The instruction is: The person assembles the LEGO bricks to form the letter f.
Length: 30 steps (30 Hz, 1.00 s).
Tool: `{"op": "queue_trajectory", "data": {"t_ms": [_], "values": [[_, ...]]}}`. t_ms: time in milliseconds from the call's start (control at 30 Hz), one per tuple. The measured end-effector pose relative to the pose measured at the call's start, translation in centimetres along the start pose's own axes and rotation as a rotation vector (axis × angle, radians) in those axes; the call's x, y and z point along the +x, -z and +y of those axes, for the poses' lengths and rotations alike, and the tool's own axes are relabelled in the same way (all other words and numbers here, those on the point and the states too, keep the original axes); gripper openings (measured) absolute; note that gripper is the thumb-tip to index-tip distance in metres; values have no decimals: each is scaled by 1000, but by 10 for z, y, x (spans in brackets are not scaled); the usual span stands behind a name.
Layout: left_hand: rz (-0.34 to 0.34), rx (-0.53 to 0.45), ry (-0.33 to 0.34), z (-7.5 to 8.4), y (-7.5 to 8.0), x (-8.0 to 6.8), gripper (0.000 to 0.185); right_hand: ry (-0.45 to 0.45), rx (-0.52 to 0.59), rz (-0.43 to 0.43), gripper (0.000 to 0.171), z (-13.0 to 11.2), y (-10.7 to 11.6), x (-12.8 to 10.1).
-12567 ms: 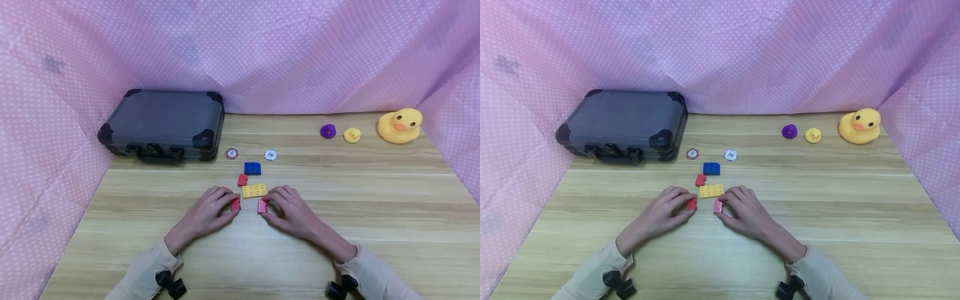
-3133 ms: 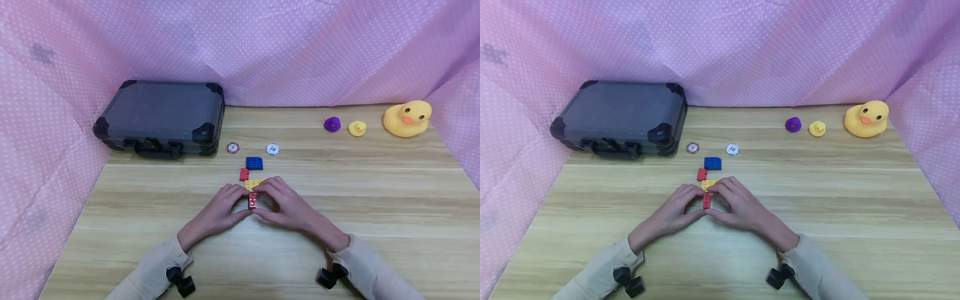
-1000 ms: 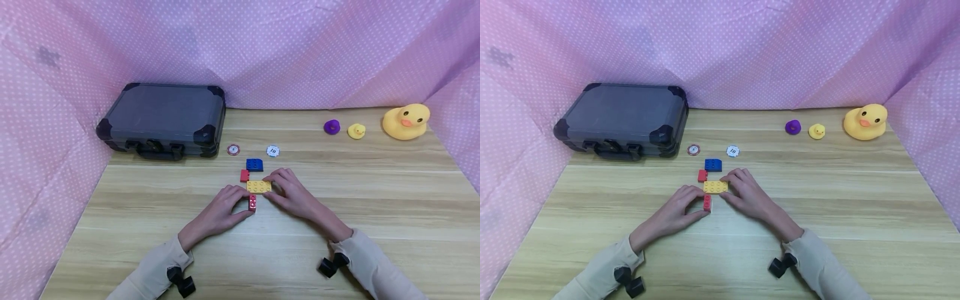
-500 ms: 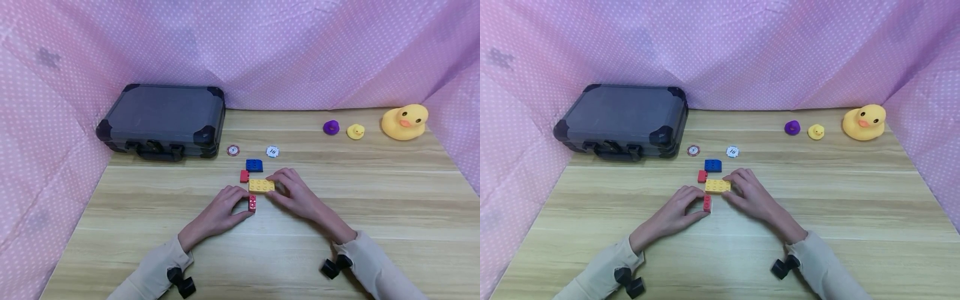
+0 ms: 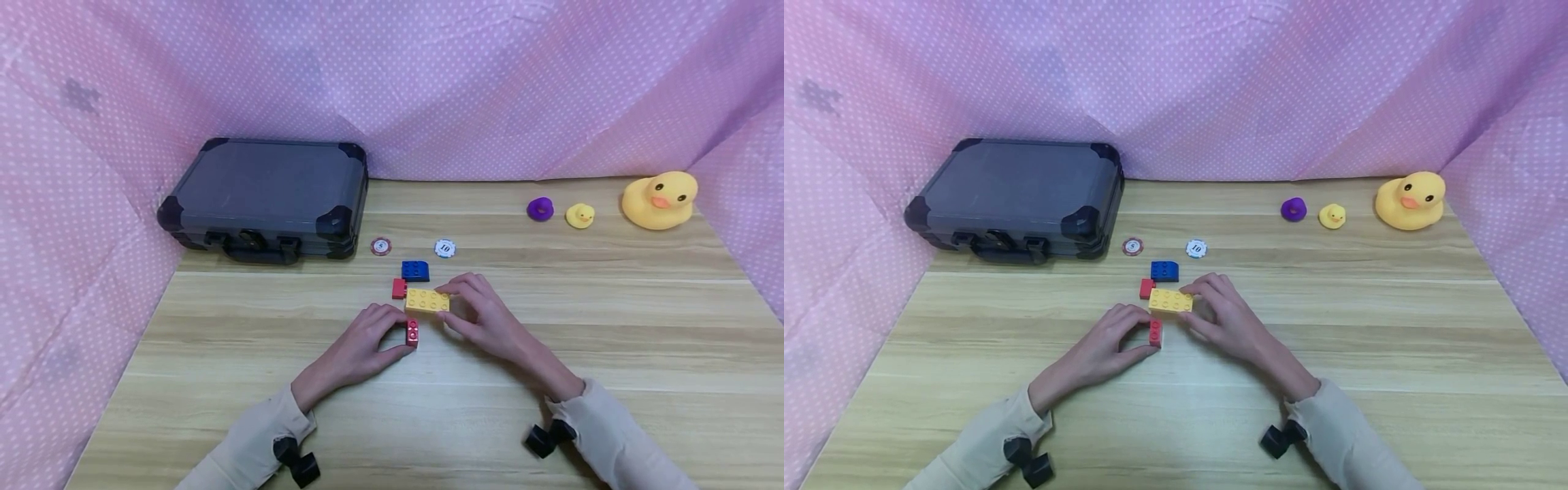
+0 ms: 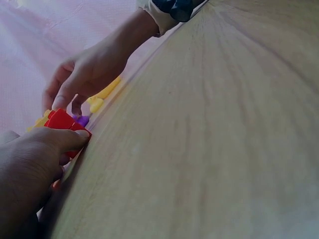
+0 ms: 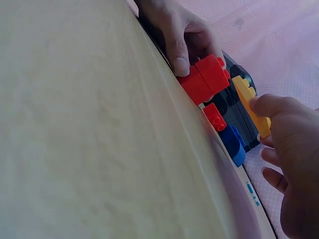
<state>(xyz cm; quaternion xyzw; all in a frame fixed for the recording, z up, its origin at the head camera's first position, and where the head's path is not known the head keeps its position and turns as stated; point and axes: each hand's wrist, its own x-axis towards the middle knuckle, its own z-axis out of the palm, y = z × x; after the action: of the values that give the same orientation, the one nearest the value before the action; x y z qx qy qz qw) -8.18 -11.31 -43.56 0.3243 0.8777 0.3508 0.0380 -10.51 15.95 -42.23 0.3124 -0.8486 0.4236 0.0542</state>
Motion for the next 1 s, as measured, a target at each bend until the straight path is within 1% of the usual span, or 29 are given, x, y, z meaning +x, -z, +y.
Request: {"op": "queue_trajectory", "data": {"t_ms": [267, 467, 633, 733, 1000], "values": [[-2, 19, 9, 0, 0, -1, 39, 32, 5, -5, 41, -7, -3, -2], [-5, 27, 5, 0, 0, -1, 48, 68, 18, 0, 42, -11, -6, -4], [-24, 10, 31, 1, 0, -1, 54, 71, 33, -8, 43, -13, -8, -7], [-28, 8, 40, 2, 1, 0, 53, 72, 39, -13, 43, -14, -9, -8], [-18, 19, 36, 2, 1, 0, 45, 100, 33, -12, 42, -13, -9, -11]]}}
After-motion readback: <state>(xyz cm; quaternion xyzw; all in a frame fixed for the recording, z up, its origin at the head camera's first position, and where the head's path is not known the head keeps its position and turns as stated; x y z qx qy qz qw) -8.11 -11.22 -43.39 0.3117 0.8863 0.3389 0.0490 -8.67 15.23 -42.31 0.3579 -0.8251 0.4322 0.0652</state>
